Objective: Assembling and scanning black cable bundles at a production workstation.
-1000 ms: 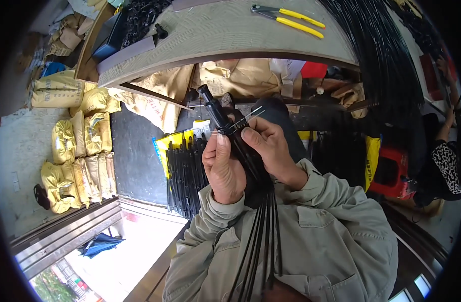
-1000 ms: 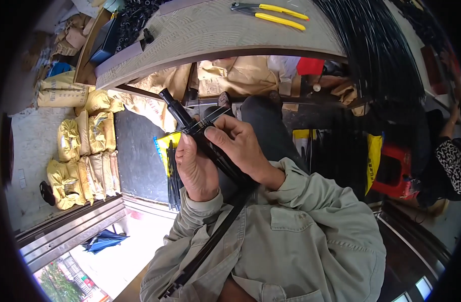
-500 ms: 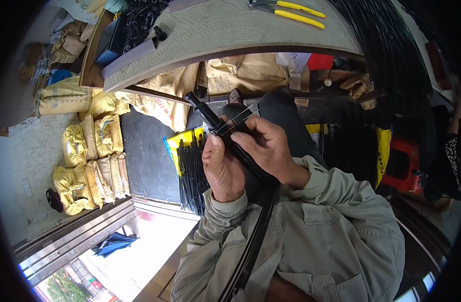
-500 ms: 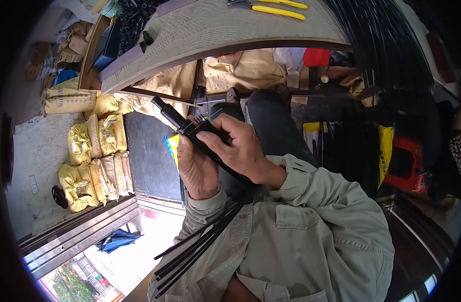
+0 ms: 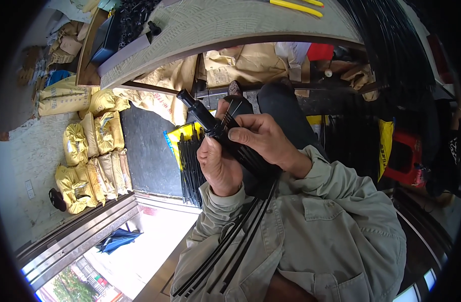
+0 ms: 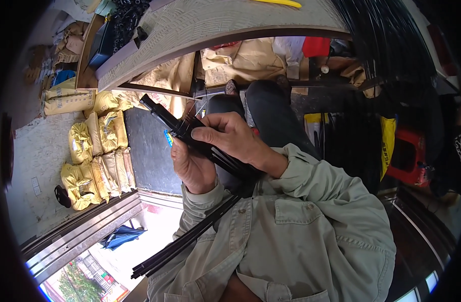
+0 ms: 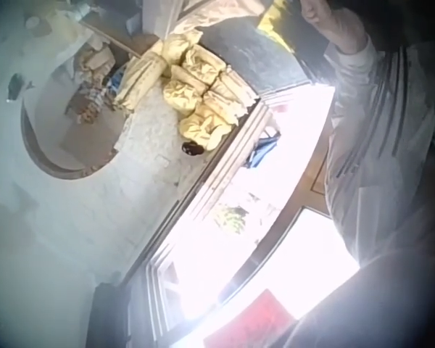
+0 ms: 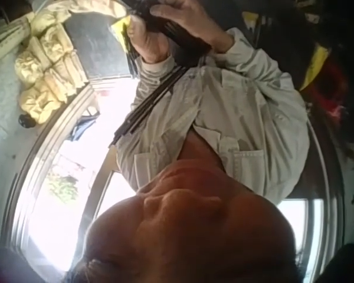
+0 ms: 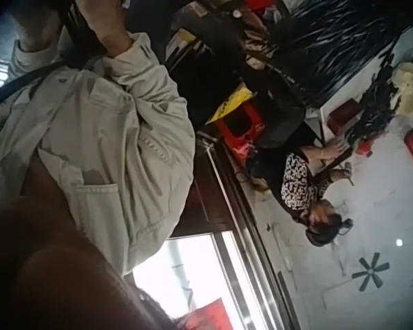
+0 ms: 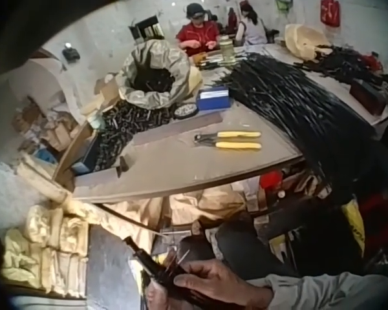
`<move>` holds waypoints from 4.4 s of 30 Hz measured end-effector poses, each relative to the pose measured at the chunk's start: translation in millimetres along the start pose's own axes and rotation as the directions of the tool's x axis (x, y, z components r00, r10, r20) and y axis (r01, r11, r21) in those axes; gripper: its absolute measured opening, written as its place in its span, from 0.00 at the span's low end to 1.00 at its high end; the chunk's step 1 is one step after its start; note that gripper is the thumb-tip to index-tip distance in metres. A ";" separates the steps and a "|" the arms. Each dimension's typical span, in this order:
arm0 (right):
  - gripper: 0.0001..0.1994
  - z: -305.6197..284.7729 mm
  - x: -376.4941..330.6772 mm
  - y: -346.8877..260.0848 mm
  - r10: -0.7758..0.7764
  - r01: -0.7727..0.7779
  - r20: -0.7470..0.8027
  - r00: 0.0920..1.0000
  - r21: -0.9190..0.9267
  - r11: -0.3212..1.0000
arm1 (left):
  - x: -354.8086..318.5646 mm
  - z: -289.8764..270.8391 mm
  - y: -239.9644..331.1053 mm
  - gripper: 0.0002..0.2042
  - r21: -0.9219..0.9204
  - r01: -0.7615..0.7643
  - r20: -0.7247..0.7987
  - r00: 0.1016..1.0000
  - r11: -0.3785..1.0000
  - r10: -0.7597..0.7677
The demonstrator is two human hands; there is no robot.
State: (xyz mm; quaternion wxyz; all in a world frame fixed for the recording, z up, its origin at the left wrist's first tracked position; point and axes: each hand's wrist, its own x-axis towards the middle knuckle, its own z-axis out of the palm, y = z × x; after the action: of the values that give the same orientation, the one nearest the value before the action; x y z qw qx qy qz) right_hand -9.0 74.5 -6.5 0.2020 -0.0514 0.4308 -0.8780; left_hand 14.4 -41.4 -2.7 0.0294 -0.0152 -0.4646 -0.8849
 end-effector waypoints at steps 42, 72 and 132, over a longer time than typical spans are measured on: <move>0.09 10.4 16.4 12.1 -0.323 0.348 0.130 0.937 -0.378 0.858 | -8.6 5.3 5.3 0.15 0.276 -0.385 -0.262 0.851 0.881 0.454; 0.07 10.2 18.1 20.9 -0.205 0.209 0.042 0.978 -0.260 0.943 | -4.2 -2.4 5.6 0.15 0.276 -0.318 -0.256 0.885 0.907 0.388; 0.12 -28.9 27.1 -1.0 0.008 -0.016 0.315 0.949 0.024 1.000 | 7.3 6.7 6.7 0.15 0.503 -0.263 0.011 0.954 0.824 0.298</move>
State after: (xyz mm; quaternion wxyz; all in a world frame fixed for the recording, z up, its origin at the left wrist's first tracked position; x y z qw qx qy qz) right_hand -41.7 85.4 -26.1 0.2741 -0.1855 0.3818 -0.8630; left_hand 7.5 -40.0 7.0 0.1779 -0.0449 -0.6686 -0.7206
